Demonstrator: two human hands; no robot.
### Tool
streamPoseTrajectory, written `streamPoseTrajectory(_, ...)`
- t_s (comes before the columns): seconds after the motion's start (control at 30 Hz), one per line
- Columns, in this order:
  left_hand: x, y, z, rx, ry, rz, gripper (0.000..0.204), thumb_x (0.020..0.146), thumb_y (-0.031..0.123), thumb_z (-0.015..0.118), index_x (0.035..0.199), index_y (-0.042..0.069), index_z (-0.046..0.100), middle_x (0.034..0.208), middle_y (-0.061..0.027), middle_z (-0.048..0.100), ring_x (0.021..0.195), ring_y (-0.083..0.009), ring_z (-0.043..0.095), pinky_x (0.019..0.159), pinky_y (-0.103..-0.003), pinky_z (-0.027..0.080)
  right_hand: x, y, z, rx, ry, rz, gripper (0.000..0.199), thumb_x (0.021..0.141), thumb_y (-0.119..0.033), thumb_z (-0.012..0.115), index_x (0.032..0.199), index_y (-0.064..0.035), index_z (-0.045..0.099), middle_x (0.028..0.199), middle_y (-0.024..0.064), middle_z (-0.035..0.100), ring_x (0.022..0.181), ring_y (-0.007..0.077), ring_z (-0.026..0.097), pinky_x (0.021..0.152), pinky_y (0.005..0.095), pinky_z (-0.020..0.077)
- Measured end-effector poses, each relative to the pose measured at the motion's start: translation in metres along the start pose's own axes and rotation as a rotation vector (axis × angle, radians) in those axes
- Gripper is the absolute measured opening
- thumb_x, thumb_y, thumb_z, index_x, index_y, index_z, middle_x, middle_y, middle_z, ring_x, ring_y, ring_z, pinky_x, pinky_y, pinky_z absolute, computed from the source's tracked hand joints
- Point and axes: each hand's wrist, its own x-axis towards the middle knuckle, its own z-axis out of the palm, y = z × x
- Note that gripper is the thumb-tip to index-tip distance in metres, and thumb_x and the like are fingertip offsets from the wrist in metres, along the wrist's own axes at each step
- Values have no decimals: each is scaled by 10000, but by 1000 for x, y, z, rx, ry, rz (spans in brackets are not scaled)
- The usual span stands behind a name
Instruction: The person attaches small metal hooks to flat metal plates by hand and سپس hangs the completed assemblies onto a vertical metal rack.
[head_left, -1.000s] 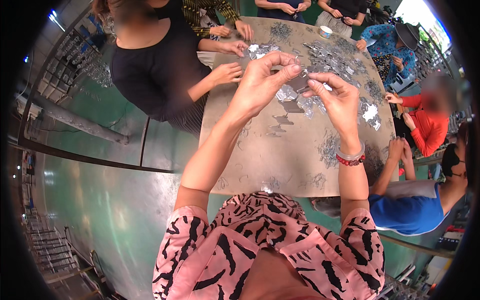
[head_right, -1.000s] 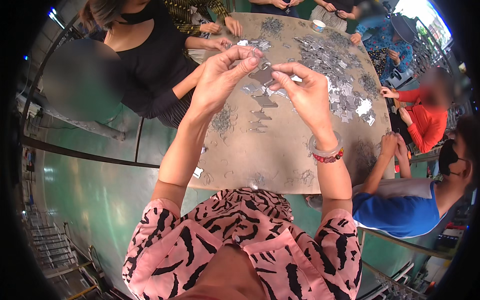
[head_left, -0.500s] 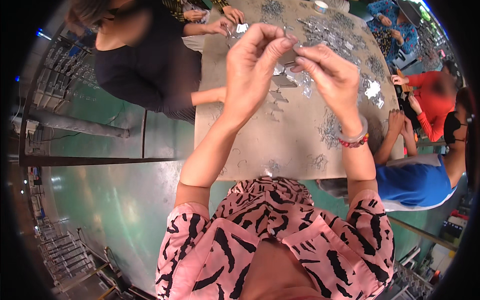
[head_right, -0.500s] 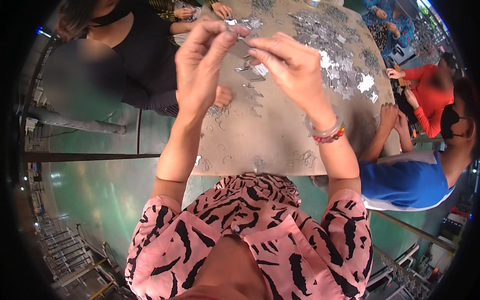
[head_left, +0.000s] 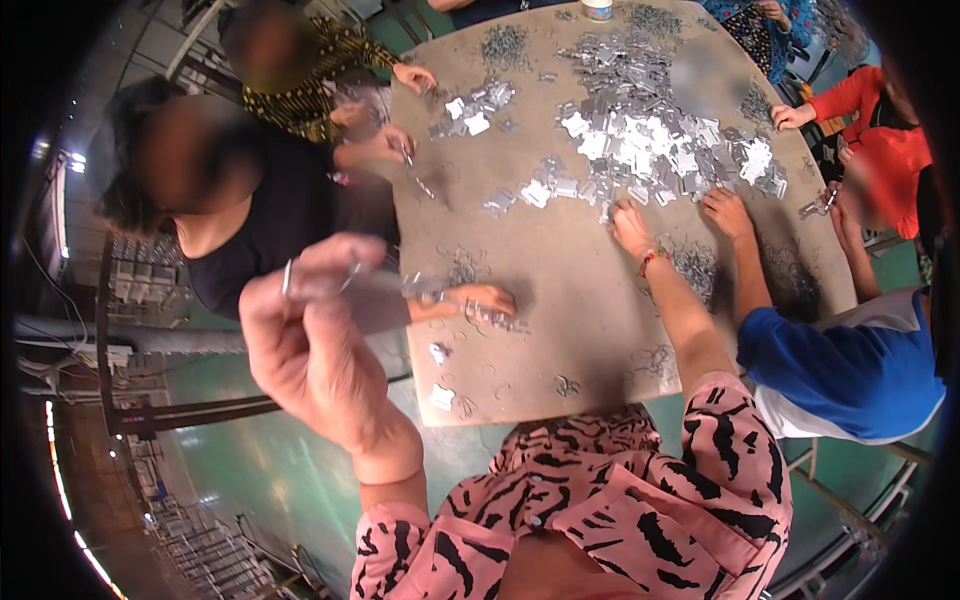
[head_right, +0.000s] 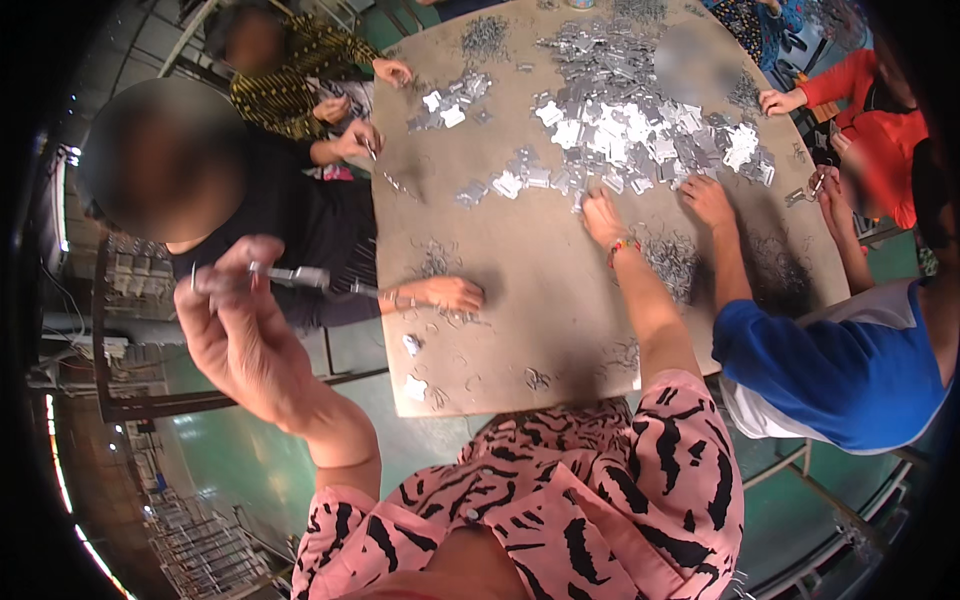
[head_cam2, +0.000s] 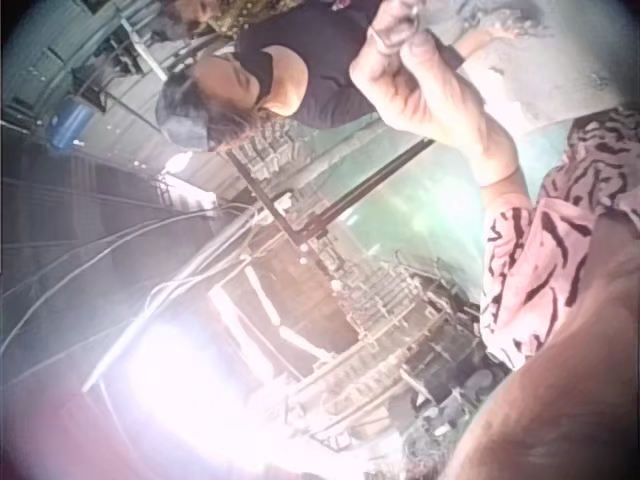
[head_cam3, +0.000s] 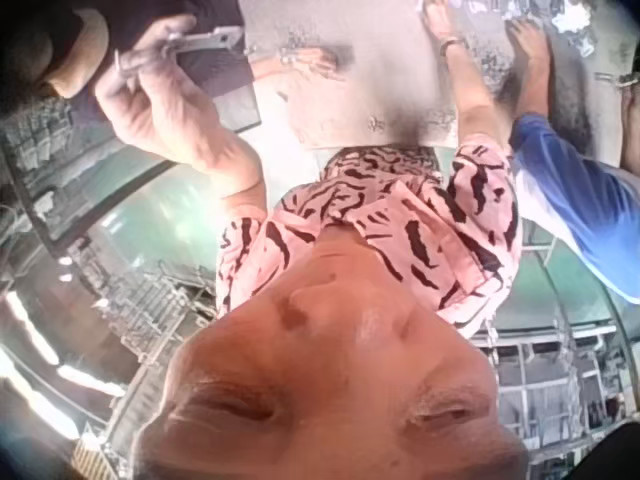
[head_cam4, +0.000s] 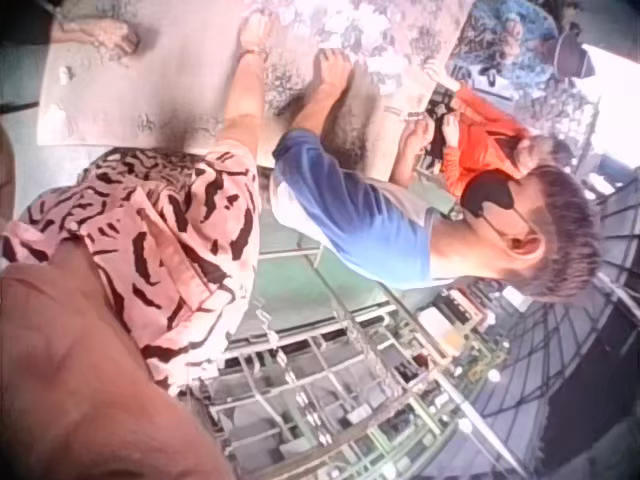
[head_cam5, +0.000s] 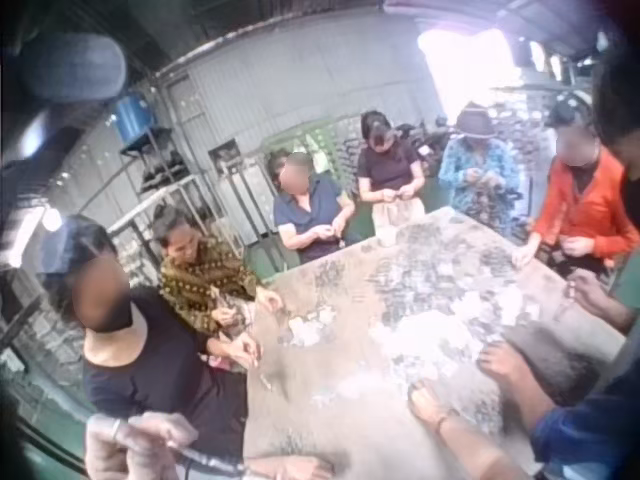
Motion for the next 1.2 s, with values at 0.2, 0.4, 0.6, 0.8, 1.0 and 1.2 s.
streamPoseTrajectory(0.2, 4, 23, -3, -113, 38, 107, 215, 850, 141, 565, 822, 25, 386, 798, -194, 583, 737, -263, 533, 756, -384, 420, 13, -14, 7, -83, 18, 41, 264, 797, -78, 520, 1010, 78, 514, 954, 243, 564, 896, 389, 549, 792, 412, 472)
streamPoseTrajectory(0.4, 1, 43, 8, -327, -59, 72, 172, 819, 75, 558, 799, 24, 395, 782, -222, 585, 753, -284, 566, 821, -440, 405, -3, -100, -117, 1657, 268, 306, 234, 863, -71, 486, 1060, 53, 503, 849, 70, 588, 759, 178, 599, 623, 333, 545)
streamPoseTrajectory(0.6, -24, 69, 26, -621, -294, -75, 140, 753, -83, 589, 867, -25, 533, 876, -164, 605, 817, -228, 600, 722, -313, 499, -83, -235, -303, 1368, 352, -198, 532, 759, -15, 645, 1215, 68, 384, 824, 94, 577, 668, 146, 585, 523, 273, 530)
streamPoseTrajectory(0.8, -62, 84, 70, -624, -419, -304, 70, 797, -56, 563, 855, -26, 538, 856, -112, 610, 828, -191, 593, 749, -293, 470, -180, -283, -368, 1171, 459, -300, 522, 715, 62, 657, 1172, 82, 406, 657, 76, 580, 505, 136, 564, 448, 222, 471)
streamPoseTrajectory(1.0, -108, 104, 127, -629, -467, -331, 126, 797, 112, 646, 815, 7, 579, 773, -2, 581, 723, -53, 509, 645, -211, 422, -262, -271, -402, 1148, 529, -302, 511, 717, 100, 628, 1180, 75, 413, 712, 96, 604, 514, 117, 557, 445, 214, 469)
streamPoseTrajectory(1.2, -149, 140, 166, -531, -564, -290, 134, 818, 116, 616, 833, -12, 578, 766, -30, 610, 713, -78, 552, 640, -234, 461, -329, -248, -410, 1029, 701, -265, 534, 709, 142, 591, 1204, 68, 405, 789, 87, 607, 561, 112, 567, 454, 218, 477)
